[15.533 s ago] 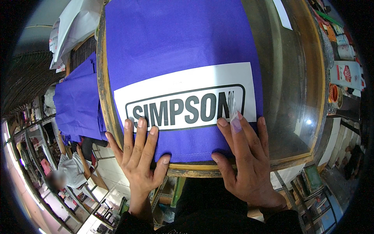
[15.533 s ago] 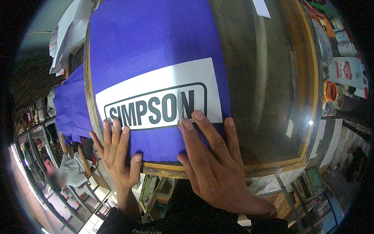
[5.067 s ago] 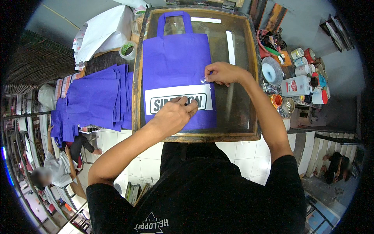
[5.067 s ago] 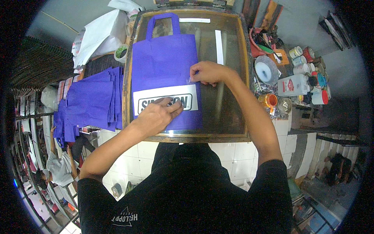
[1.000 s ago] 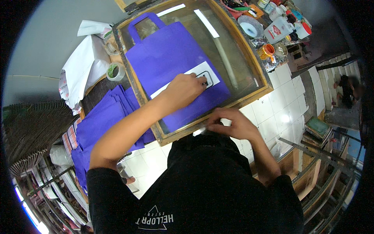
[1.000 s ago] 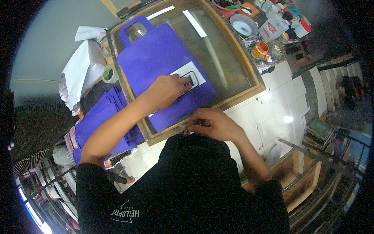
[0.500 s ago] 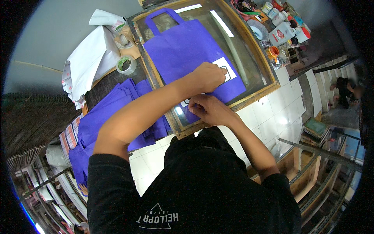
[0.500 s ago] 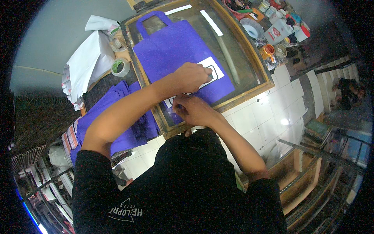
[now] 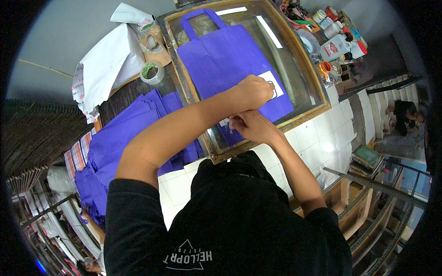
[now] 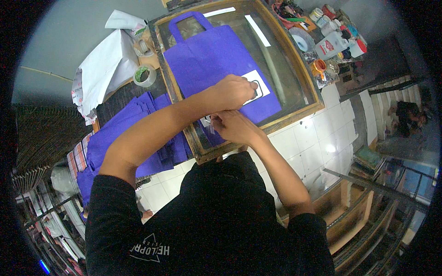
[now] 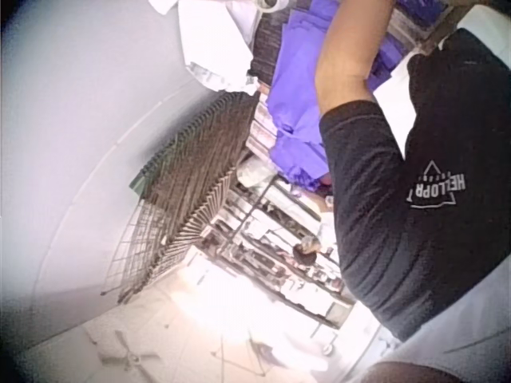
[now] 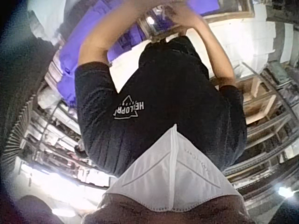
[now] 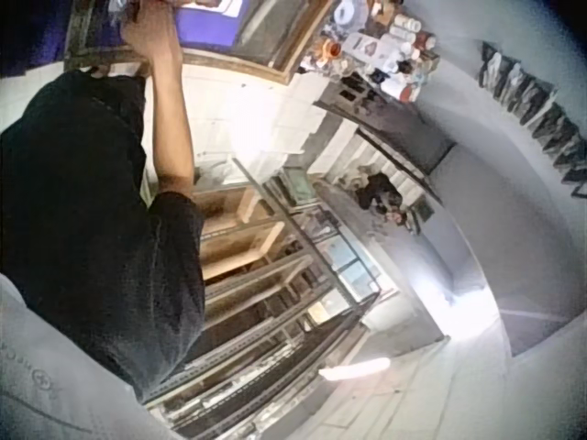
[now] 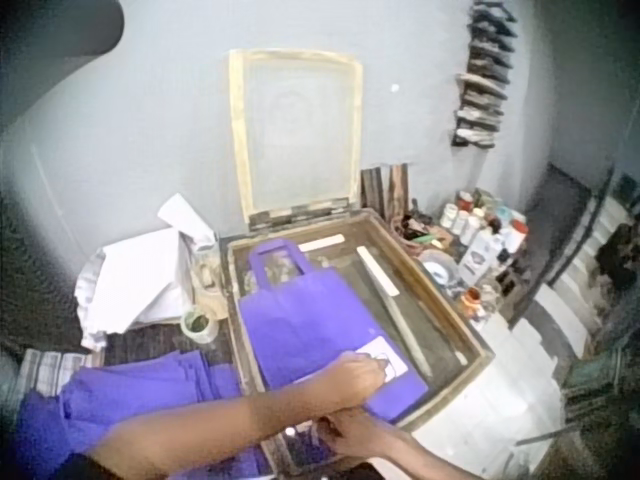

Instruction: The person aligns a tote bag on a printing table, measures and marks positions with a ruler and pen, applies adhesive tape to the bag, and then lowers a screen printing frame over it.

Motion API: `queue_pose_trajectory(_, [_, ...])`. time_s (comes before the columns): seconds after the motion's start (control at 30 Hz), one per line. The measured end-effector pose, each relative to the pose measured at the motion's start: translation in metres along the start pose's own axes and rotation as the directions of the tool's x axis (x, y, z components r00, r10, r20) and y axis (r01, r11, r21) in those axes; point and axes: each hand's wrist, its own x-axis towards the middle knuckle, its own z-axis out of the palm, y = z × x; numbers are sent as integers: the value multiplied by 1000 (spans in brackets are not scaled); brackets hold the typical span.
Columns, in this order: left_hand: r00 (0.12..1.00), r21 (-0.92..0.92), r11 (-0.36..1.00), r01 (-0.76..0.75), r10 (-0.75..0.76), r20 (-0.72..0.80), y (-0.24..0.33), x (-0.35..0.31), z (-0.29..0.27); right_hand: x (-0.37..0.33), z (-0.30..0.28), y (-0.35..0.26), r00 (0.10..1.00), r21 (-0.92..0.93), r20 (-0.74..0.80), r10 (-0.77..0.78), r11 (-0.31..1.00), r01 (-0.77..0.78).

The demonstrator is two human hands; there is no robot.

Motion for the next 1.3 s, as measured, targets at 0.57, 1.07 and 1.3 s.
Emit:
queue_pose_trajectory(0.57, [997,-7,999,46,-45,67,3,-1,-3,1,6,-9,998,-109,-22,63,992,-65])
queue_pose_trajectory(1.07, [997,-17,999,50,-48,64,5,-1,-6,4,14,-15,987,-276,-51,155,947,-163])
queue_pose_trajectory(1.3, [995,-44,998,49,-45,85,4,0,-7,5,16,-16,965,-320,-93,246,910,-262])
